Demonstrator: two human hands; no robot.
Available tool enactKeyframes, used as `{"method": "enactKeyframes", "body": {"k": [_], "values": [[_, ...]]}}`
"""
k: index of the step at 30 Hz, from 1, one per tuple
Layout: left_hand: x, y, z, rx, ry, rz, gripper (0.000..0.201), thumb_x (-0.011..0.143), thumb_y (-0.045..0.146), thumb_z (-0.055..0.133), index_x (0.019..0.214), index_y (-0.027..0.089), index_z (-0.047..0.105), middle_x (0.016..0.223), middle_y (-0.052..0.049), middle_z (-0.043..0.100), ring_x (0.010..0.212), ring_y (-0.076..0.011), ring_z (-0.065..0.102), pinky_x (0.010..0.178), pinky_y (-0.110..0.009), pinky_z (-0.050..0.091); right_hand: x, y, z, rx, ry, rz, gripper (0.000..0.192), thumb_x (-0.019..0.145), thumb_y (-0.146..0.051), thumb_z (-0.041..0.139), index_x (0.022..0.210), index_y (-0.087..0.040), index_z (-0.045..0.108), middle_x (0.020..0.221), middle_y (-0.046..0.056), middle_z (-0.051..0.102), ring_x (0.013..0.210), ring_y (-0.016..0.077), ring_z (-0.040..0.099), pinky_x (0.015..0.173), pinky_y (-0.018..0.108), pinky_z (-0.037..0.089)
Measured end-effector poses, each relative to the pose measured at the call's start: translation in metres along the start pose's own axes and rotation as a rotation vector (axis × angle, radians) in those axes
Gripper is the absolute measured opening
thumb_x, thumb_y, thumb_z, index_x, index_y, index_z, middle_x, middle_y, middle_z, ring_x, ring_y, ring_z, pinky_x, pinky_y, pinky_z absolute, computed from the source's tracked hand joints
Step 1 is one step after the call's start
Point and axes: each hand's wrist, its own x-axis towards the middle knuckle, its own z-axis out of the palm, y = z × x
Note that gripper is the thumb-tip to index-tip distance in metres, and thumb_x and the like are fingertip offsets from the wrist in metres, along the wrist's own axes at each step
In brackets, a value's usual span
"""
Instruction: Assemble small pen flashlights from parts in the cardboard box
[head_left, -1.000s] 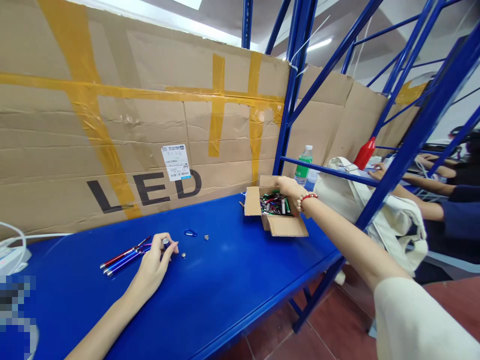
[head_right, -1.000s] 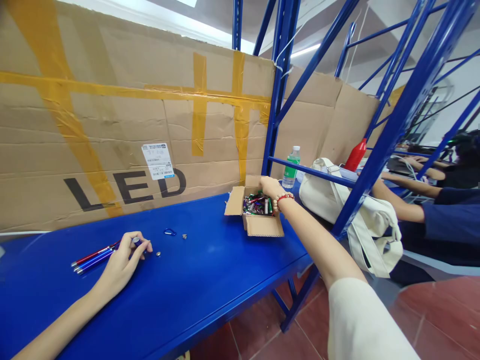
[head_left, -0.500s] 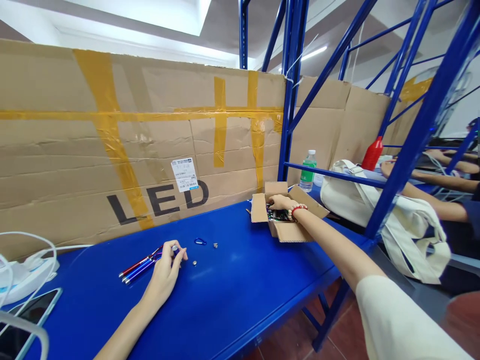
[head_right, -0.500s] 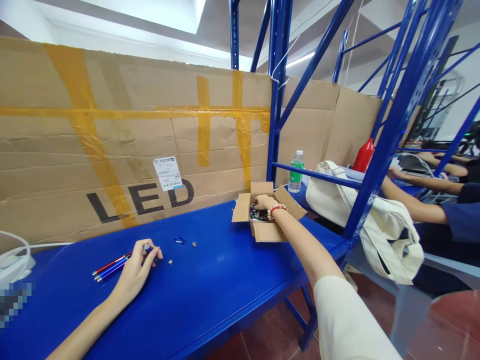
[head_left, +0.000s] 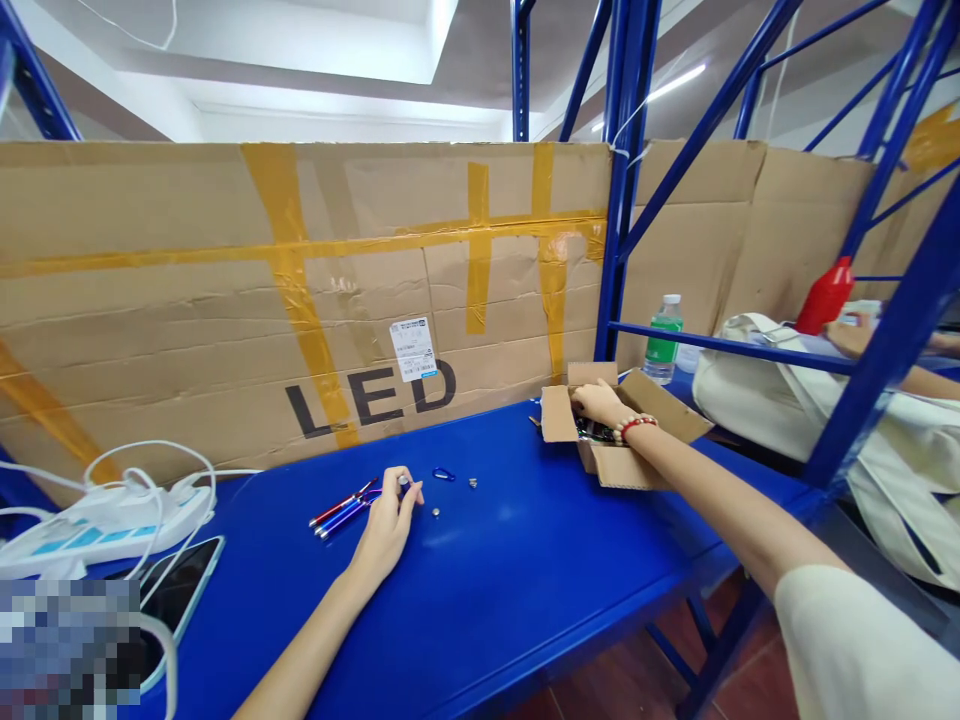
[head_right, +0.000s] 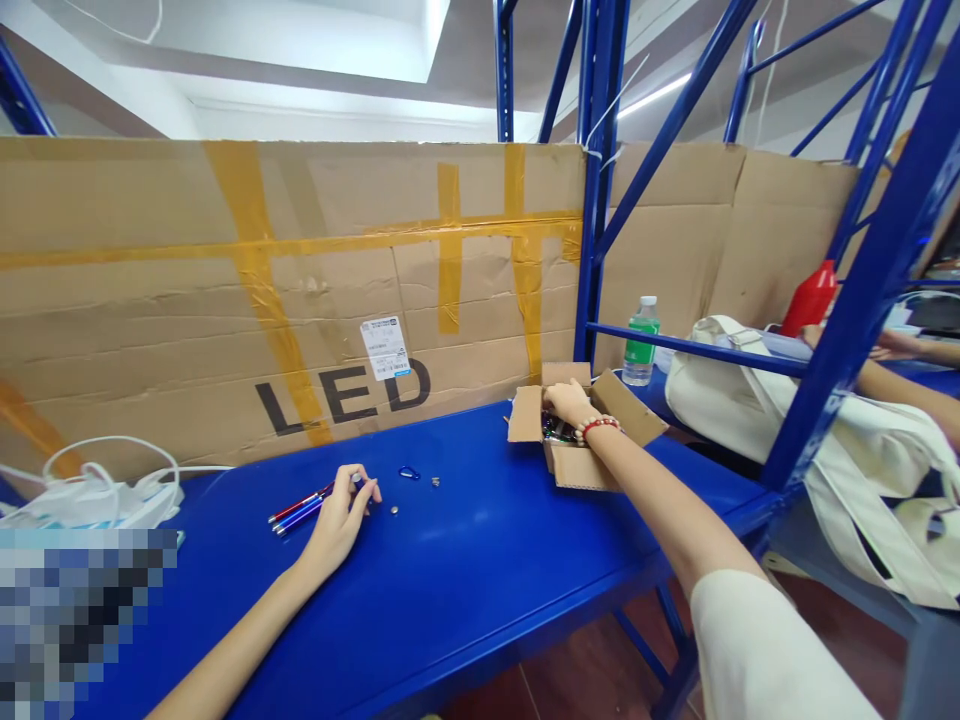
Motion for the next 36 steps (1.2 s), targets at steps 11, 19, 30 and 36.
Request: {"method": "enactKeyframes", "body": {"k": [11, 19, 30, 36], "values": [[0.001, -0.001, -0.004, 0.013, 0.002, 0.018, 0.02, 0.091, 0.039, 0.032, 0.091, 0.02, 0.035, 0.075, -0.001, 0.055, 0.063, -0.0138, 0.051, 0.064, -0.028, 0.04, -0.086, -0.038, -0.056, 0.81, 0.49, 0.018, 0.035, 0.084, -0.039, 0.044, 0.098, -0.014, 0.064, 0.08, 0.006, 0.068, 0.066, 0.0163, 0.062, 0.064, 0.026, 0.046], [-0.001, 0.008, -0.006, 0.066, -0.031, 0.015, 0.018, 0.091, 0.039, 0.032, 0.091, 0.021, 0.034, 0.072, 0.002, 0.056, 0.064, -0.014, 0.052, 0.067, -0.026, 0.039, -0.186, -0.127, -0.041, 1.018, -0.011, -0.316, 0.037, 0.09, -0.041, 0.034, 0.103, -0.018, 0.06, 0.082, 0.006, 0.063, 0.071, 0.0137, 0.059, 0.07, 0.026, 0.046], [0.001, 0.001, -0.02, 0.145, -0.05, 0.03, 0.02, 0.09, 0.038, 0.034, 0.087, 0.02, 0.043, 0.073, 0.0, 0.057, 0.069, -0.0149, 0.054, 0.071, -0.027, 0.038, -0.102, -0.201, -0.057, 1.107, -0.094, -0.378, 0.022, 0.076, -0.027, 0.059, 0.091, -0.013, 0.068, 0.08, 0.005, 0.068, 0.068, 0.0125, 0.061, 0.069, 0.023, 0.047], [0.005, -0.014, -0.018, 0.087, -0.023, 0.034, 0.018, 0.09, 0.032, 0.034, 0.083, 0.019, 0.044, 0.07, 0.0, 0.056, 0.069, -0.0154, 0.055, 0.071, -0.027, 0.039, -0.044, -0.251, -0.055, 1.584, -0.216, -0.109, 0.032, 0.056, -0.017, 0.073, 0.087, -0.009, 0.07, 0.083, 0.007, 0.069, 0.075, 0.0139, 0.063, 0.076, 0.025, 0.05]]}}
